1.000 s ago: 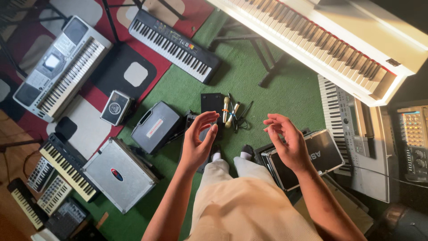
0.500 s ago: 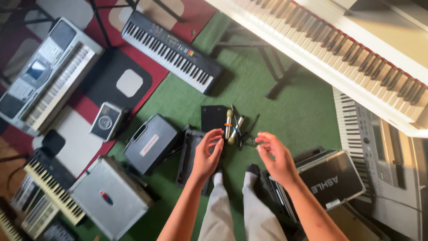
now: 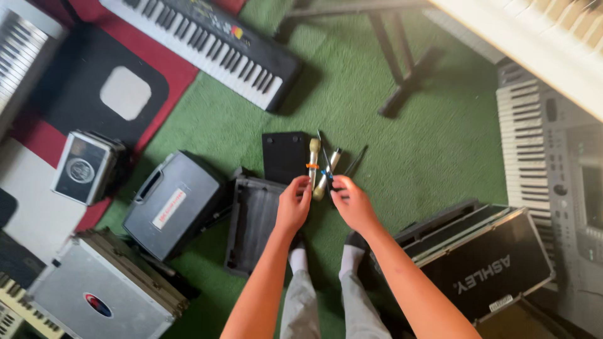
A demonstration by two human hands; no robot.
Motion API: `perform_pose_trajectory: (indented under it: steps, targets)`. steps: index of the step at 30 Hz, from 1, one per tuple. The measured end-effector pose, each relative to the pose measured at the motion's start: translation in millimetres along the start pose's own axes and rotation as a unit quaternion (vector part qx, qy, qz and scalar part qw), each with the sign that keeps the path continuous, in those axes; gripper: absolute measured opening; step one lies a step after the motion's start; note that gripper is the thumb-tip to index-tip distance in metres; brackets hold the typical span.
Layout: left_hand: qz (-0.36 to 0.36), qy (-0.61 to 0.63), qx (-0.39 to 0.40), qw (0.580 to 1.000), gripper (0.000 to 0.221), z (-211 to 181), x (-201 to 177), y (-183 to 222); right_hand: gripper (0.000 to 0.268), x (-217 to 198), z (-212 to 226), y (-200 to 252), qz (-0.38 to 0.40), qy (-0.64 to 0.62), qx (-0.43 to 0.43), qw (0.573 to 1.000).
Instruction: The person picks up two microphones and a cable from a collection of musical equipment on the floor and places them into a storage case.
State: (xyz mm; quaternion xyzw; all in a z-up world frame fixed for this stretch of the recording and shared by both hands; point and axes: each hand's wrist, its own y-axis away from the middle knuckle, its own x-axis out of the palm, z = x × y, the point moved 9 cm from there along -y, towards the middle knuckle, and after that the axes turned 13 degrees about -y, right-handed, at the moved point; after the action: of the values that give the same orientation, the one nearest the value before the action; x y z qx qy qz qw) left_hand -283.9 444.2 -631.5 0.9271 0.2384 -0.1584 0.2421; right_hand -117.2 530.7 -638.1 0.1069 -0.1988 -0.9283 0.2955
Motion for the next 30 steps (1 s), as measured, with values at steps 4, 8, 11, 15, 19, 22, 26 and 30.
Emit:
perform_pose_trajectory:
  steps: [4, 8, 11, 15, 19, 22, 26, 30]
  targets:
    - [0.006, -0.03, 0.011, 0.999, 0.029, 69, 44, -32, 0.042, 21, -78, -47, 0.004, -0.007, -0.029, 1.0]
    - [-0.011, -0.08, 0.046, 0.996, 0.028, 119, 71, -71, 0.045, 30, -141, -91, -0.021, 0.02, -0.033, 0.999]
    - [-0.03, -0.076, 0.117, 0.99, 0.028, 145, 85, -95, 0.046, 35, -195, -121, -0.026, 0.038, 0.012, 0.999]
    - [-0.01, -0.101, 0.064, 0.993, 0.026, 199, 113, -118, 0.049, 45, -255, -144, 0.0, 0.084, 0.0, 0.997]
    - [0.014, -0.086, -0.01, 0.996, 0.034, 243, 150, -137, 0.055, 59, -301, -167, 0.028, 0.102, -0.021, 0.994]
    - [0.033, -0.142, -0.037, 0.989, 0.043, 280, 166, -151, 0.056, 78, -321, -180, 0.041, 0.146, -0.086, 0.985]
    - [0.078, -0.182, -0.095, 0.976, 0.052, 336, 185, -162, 0.053, 96, -359, -194, 0.082, 0.193, -0.013, 0.978]
    - [0.057, -0.193, -0.093, 0.975, 0.044, 352, 190, -168, 0.045, 99, -369, -200, 0.084, 0.176, 0.013, 0.981]
